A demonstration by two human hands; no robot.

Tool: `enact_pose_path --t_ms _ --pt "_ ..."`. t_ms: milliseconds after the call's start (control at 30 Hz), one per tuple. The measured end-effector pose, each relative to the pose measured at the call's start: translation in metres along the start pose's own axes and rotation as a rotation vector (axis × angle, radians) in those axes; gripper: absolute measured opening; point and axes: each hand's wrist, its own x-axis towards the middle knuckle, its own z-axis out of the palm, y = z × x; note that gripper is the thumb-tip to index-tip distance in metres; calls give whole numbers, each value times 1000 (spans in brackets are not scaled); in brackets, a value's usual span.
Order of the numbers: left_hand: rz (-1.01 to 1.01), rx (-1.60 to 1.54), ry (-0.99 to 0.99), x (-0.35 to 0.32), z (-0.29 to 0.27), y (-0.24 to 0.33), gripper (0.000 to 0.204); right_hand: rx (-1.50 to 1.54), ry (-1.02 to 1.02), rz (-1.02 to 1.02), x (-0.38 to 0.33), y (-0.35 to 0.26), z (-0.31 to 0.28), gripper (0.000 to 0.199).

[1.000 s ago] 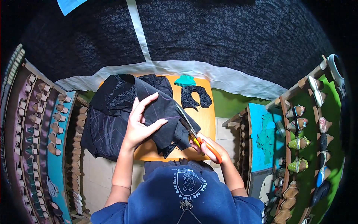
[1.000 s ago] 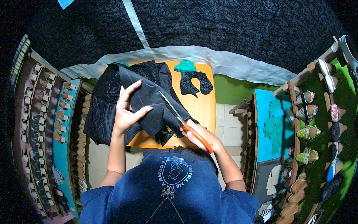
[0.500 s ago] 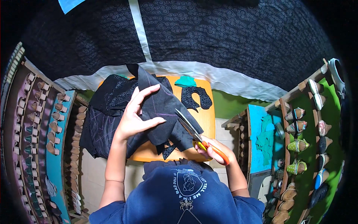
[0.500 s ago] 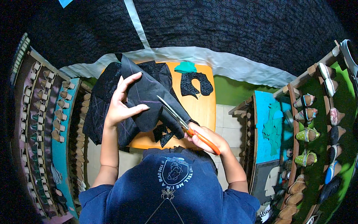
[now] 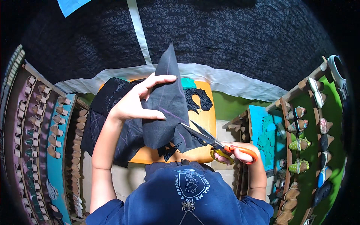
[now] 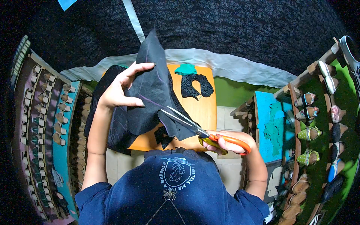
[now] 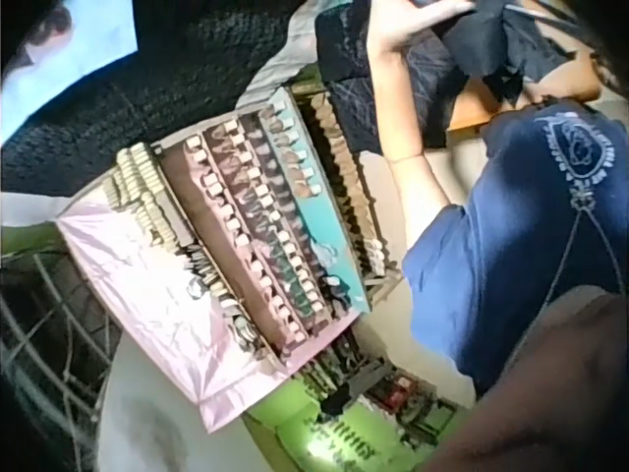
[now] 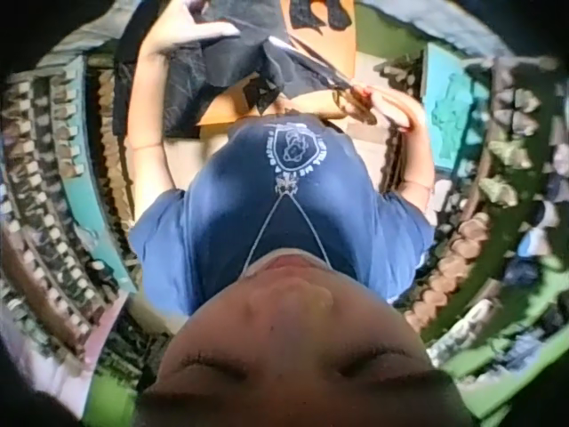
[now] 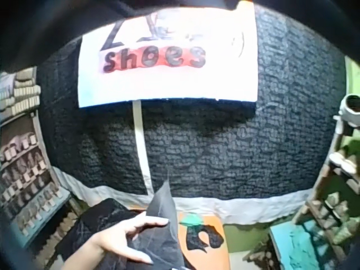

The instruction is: The person uses orange-handled scissors to cut a piece of black patterned fabric laid out on a yellow table. They follow a purple guideline drawn on the material, carefully trimming the edges to create a specific shape. The workspace is surrounded by shelves containing numerous shoe lasts.

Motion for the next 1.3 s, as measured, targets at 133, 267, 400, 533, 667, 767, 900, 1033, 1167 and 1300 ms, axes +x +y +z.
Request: enact_pose_path --t_ms 133,267,400,533,667,767,900,1033,1167,1300 --pt "-29 -164 -4 6 6 0 78 29 -162 -61 12 -5 -2 62" --pt "-1 -190 -35 7 5 -1 80 30 -68 -15 19 -2 7 56" --pt "-29 -259 -13 5 4 -2 82 23 -57 -113 30 -5 12 45" --pt "-9 -280 -7 5 3 -1 84 52 -108 -112 40 3 11 49" --pt "30 -274 5 7 4 0 84 144 -55 -185 54 7 23 63" --pt "-8 -303 29 11 6 6 85 150 -144 -309 73 22 22 77" --pt "25 -200 25 13 1 11 84 246 -165 -336 87 27 25 84" --pt "44 -251 64 14 0 17 81 247 -118 -318 97 25 33 83" --pt "63 -49 75 11 -8 19 78 53 -51 -340 100 15 37 85" --pt "97 345 184 10 -5 20 74 -26 108 -412 97 17 33 74"
